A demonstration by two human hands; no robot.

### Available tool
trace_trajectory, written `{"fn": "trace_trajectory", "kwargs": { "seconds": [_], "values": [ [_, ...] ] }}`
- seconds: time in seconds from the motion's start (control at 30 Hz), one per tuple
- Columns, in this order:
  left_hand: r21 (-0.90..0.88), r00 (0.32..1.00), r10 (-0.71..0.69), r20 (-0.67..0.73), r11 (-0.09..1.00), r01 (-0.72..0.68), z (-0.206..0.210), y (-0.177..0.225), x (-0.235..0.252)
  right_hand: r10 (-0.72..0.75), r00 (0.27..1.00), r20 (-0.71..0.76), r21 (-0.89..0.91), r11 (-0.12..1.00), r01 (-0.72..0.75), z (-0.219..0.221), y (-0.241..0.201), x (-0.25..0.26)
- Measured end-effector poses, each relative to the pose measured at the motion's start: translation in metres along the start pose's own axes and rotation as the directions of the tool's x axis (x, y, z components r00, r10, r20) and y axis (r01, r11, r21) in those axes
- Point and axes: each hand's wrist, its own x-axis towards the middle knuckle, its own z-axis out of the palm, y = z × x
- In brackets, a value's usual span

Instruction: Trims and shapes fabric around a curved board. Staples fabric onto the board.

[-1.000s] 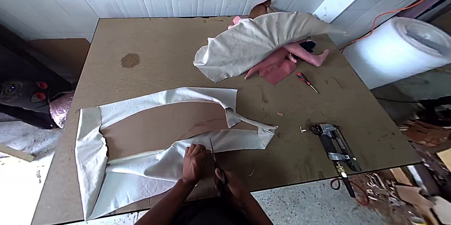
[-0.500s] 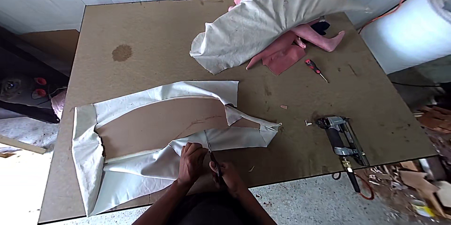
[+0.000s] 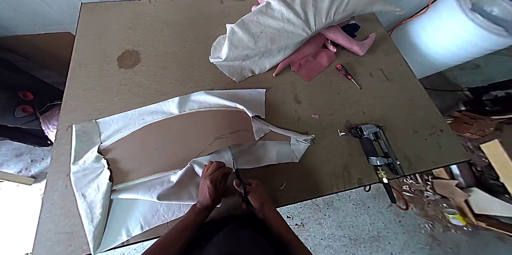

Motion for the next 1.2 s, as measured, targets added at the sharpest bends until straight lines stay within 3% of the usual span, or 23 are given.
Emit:
{"fn": "trace_trajectory", "kwargs": {
  "seconds": [0.2, 0.33, 0.47, 0.6, 0.8, 1.07, 1.2],
  "values": [
    [0.007, 0.992, -0.044, 0.120, 0.999, 0.044, 0.001, -0.003, -0.008, 0.044, 0.999, 0.030, -0.060, 0.997, -0.042, -0.008, 0.016, -0.023],
    [0.093, 0.968, 0.011, 0.252, 0.995, -0.035, 0.009, 0.006, 0.003, 0.071, 0.996, 0.047, -0.136, 0.989, -0.064, -0.043, 0.048, -0.066],
    [0.228, 0.926, 0.044, 0.374, 0.964, -0.138, 0.038, 0.012, 0.026, 0.033, 0.997, 0.064, -0.053, 0.998, -0.030, -0.061, 0.063, -0.070],
    [0.166, 0.945, 0.125, 0.301, 0.969, -0.181, 0.057, 0.010, 0.035, 0.000, 0.998, 0.055, 0.037, 0.999, -0.002, -0.052, 0.046, -0.042],
    [0.069, 0.967, 0.152, 0.205, 0.983, -0.169, 0.045, 0.019, 0.030, -0.089, 0.996, 0.003, 0.094, 0.992, 0.088, -0.035, 0.036, -0.024],
    [0.061, 0.986, 0.069, 0.150, 0.995, -0.079, 0.045, 0.021, 0.022, -0.064, 0.995, -0.073, 0.174, 0.982, 0.076, -0.030, 0.034, -0.024],
    [-0.062, 0.990, -0.006, 0.140, 0.998, 0.015, 0.042, 0.031, 0.022, -0.060, 0.996, -0.061, 0.184, 0.980, 0.071, -0.028, 0.016, -0.015]
  ]
}}
